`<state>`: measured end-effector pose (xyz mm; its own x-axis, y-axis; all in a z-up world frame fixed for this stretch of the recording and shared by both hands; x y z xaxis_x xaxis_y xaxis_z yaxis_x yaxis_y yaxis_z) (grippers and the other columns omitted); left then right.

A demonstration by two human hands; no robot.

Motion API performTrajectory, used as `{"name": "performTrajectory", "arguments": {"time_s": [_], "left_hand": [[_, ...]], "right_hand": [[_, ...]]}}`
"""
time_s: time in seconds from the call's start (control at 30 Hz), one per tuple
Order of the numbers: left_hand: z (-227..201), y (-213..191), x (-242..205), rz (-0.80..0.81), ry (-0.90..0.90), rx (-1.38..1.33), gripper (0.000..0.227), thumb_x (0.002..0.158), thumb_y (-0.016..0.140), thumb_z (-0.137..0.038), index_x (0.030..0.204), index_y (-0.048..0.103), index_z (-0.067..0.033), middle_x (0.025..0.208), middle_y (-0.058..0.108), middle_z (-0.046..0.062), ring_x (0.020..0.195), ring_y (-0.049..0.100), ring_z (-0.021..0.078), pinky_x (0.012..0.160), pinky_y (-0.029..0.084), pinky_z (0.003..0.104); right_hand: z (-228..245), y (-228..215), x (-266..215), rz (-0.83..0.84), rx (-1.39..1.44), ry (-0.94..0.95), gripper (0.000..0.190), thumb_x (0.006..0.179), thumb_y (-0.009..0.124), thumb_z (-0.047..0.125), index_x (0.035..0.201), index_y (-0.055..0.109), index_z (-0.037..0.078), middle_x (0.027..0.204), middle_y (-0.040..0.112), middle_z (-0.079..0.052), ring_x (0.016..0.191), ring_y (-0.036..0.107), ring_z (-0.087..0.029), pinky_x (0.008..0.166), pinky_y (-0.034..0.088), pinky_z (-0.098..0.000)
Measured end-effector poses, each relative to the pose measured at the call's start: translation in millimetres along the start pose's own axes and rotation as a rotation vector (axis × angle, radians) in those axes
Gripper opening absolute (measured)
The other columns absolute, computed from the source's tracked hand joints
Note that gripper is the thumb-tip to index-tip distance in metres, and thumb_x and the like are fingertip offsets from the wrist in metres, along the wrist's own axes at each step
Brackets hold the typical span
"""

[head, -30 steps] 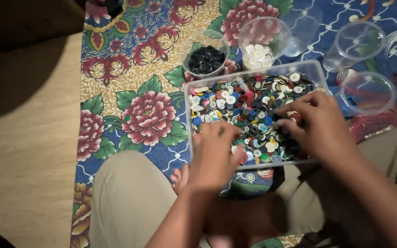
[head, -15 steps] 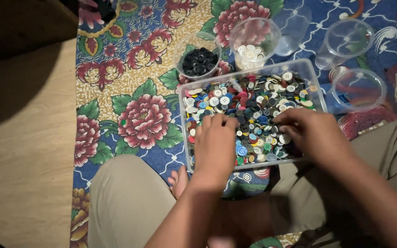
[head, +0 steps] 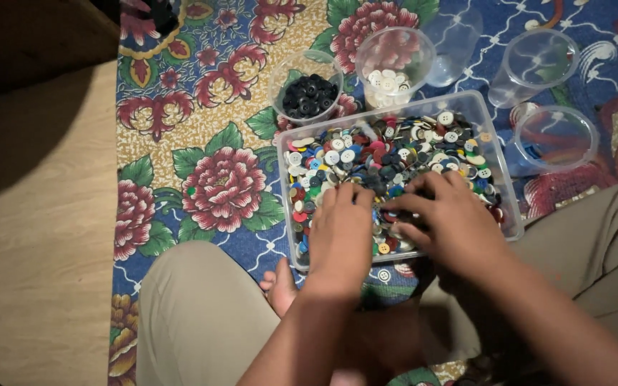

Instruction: Sorting various colored buttons from a large mixed tray into smaller separate containers by color.

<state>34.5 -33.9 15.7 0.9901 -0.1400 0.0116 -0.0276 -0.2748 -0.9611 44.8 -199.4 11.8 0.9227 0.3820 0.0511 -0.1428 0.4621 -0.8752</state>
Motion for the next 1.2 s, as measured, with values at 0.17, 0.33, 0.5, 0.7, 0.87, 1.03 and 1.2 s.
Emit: {"name": "performTrajectory", "arguments": {"time_s": [0.17, 0.33, 0.5, 0.7, 0.87, 1.03, 1.2], "left_hand": [[13, -27, 9, 0.163, -0.096, 0.016, 0.043, 0.089, 0.068, -0.002, 0.130, 0.065, -0.0134, 0.126, 0.059, 0.008, 0.113, 0.056, 0.0285, 0.088, 0.048, 0.040], [9, -32, 21, 0.061, -0.083, 0.030, 0.041, 0.091, 0.068, -0.014, 0.131, 0.061, -0.0162, 0.123, 0.058, 0.007, 0.113, 0.055, 0.0294, 0.088, 0.047, 0.043], [-27, -25, 49, 0.134, 0.057, -0.142, 0.065, 0.091, 0.072, -0.017, 0.151, 0.047, -0.0176, 0.152, 0.048, 0.015, 0.135, 0.047, 0.0388, 0.102, 0.047, 0.054], [-27, -2, 52, 0.322, 0.021, 0.002, 0.038, 0.094, 0.063, -0.026, 0.132, 0.061, -0.0282, 0.134, 0.055, 0.003, 0.127, 0.050, 0.0313, 0.096, 0.045, 0.047], [-11, -19, 24, 0.309, 0.012, 0.030, 0.030, 0.092, 0.059, -0.020, 0.120, 0.070, -0.0219, 0.124, 0.059, 0.005, 0.117, 0.054, 0.0338, 0.092, 0.046, 0.048], [-2, -22, 10, 0.248, -0.003, 0.020, 0.027, 0.091, 0.057, -0.024, 0.113, 0.071, -0.0174, 0.114, 0.062, 0.007, 0.112, 0.056, 0.0335, 0.095, 0.045, 0.048], [2, -8, -1, -0.022, -0.001, -0.079, 0.027, 0.082, 0.063, -0.018, 0.106, 0.073, -0.0103, 0.114, 0.062, 0.012, 0.103, 0.051, 0.0357, 0.097, 0.040, 0.049]], "right_hand": [[-30, 9, -5, 0.016, -0.133, 0.124, 0.019, 0.086, 0.075, 0.031, 0.106, 0.077, 0.030, 0.110, 0.065, -0.002, 0.109, 0.063, -0.032, 0.088, 0.058, -0.0440], [-48, 5, -11, -0.068, -0.140, 0.242, 0.021, 0.088, 0.076, 0.029, 0.109, 0.076, 0.030, 0.109, 0.064, -0.003, 0.108, 0.063, -0.032, 0.088, 0.057, -0.0443], [-46, -2, -16, -0.142, 0.025, 0.418, 0.025, 0.093, 0.072, 0.023, 0.114, 0.075, 0.037, 0.105, 0.065, -0.003, 0.100, 0.068, -0.030, 0.086, 0.058, -0.0457], [-49, 2, -12, -0.262, 0.044, 0.436, 0.045, 0.087, 0.077, 0.016, 0.131, 0.070, 0.023, 0.117, 0.060, -0.012, 0.110, 0.066, -0.039, 0.089, 0.056, -0.0499], [-39, 15, 4, -0.195, 0.023, 0.385, 0.046, 0.089, 0.075, 0.016, 0.134, 0.070, 0.012, 0.122, 0.060, -0.017, 0.113, 0.064, -0.044, 0.092, 0.055, -0.0532], [-17, -2, 14, -0.104, 0.070, 0.310, 0.033, 0.093, 0.069, 0.020, 0.125, 0.076, 0.022, 0.112, 0.070, -0.010, 0.103, 0.070, -0.042, 0.087, 0.057, -0.0539], [-27, -27, 27, -0.248, 0.040, 0.295, 0.025, 0.093, 0.068, 0.003, 0.116, 0.075, -0.004, 0.104, 0.071, -0.024, 0.064, 0.065, -0.036, 0.060, 0.052, -0.0452]]}}
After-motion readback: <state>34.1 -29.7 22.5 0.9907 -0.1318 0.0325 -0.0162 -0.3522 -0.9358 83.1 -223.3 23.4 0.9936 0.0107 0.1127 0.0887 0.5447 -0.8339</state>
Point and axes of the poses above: each hand's wrist, its own x-axis towards the middle knuckle, its own y-axis out of the palm, z = x × y, the point moved 3 cm from there along x, towards the middle knuckle
